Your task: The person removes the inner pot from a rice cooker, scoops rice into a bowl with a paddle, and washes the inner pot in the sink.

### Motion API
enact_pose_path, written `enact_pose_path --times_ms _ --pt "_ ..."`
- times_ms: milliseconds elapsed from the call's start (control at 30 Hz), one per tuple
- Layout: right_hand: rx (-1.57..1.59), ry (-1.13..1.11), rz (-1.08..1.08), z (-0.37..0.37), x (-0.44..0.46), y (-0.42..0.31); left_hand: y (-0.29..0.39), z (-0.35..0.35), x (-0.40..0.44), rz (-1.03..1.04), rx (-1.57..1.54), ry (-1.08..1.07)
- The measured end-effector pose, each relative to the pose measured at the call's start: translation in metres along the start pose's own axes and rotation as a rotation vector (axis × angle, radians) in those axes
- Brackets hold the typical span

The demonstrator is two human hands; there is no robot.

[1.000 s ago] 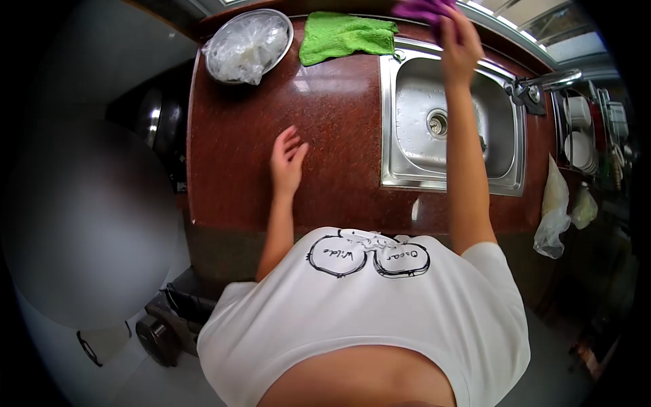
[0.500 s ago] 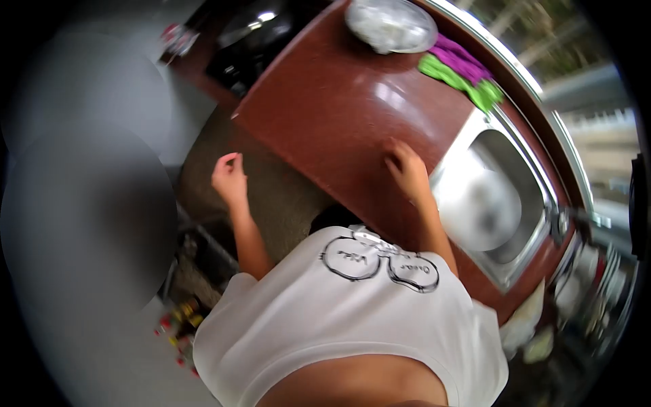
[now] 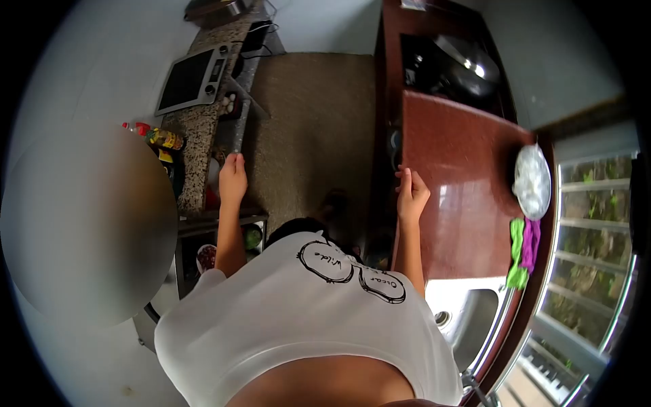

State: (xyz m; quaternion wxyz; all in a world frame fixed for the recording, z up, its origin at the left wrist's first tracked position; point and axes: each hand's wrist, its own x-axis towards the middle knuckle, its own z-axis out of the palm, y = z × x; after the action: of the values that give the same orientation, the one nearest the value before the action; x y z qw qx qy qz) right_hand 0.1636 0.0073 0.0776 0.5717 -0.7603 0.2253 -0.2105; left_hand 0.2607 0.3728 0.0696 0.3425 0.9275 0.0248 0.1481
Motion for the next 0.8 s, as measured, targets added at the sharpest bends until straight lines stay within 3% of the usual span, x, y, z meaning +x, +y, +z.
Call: enact_pose_path --times_ms 100,233,333,500,700,800 --pt "0.109 -0.114 -0.021 0.054 0.036 -0.014 -0.017 -0.024 0.024 -0.400 -0.101 -0.123" --pt "0.169 -0.174 -0.063 0.135 0.077 0.005 -0.081 -0.024 0.088 -0.171 0.111 -0.141" --pt "0.335 -0.099 0.081 0.193 0.106 0.025 -0.095 -0.045 0.151 -0.171 0.081 -0.151" --pt "0.205 -0.144 0.261 0.302 0.183 -0.014 -0.159 -0.042 0.259 -0.163 0.011 -0.056" --pt "0.102 -0.276 0.433 0.416 0.331 -0.035 -0.199 0.005 0.334 -0.395 0.083 -0.039" --pt "0.153 -0.303 0.353 0.484 0.405 -0.065 -0.227 0.027 0.372 -0.568 0.044 -0.026"
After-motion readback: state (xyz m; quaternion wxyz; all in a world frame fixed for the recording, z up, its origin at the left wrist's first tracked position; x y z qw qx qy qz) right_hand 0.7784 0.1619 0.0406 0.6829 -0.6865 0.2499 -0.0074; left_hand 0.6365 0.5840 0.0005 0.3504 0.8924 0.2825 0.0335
